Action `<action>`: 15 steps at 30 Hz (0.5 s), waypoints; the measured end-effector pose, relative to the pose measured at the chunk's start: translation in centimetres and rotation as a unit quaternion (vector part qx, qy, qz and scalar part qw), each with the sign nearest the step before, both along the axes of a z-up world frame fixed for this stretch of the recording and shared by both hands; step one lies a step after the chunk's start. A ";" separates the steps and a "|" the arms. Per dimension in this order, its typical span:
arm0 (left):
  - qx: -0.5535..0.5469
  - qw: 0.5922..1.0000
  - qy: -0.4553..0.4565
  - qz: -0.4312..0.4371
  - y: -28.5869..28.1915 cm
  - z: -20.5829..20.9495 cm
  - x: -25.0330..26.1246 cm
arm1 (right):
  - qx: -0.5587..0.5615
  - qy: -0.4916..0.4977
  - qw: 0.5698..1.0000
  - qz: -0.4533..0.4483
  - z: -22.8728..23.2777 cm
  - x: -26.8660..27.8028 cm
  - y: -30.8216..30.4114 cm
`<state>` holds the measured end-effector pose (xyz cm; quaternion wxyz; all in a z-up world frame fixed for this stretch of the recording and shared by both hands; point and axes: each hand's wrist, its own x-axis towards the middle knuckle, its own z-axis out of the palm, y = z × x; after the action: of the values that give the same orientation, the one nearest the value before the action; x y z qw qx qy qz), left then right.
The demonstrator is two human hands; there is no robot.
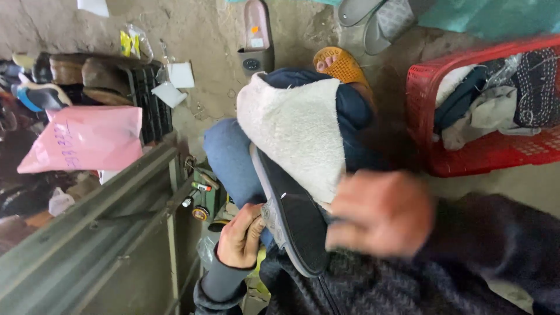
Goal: Repairing and stitching sandals and slippers using hand tools and thread in a workshop.
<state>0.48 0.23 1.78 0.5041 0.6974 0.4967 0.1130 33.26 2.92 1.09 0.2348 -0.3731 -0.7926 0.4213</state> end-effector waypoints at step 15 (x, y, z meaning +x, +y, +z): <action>0.003 0.999 -0.024 0.024 -0.8 -1.3 -0.6 | 0.299 -0.084 0.941 -0.137 -0.1 -6.2 2.7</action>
<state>-0.11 -0.61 0.48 0.5107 0.6839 0.5009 0.1434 27.08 5.57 0.94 0.3232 -0.4249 -0.8402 0.0955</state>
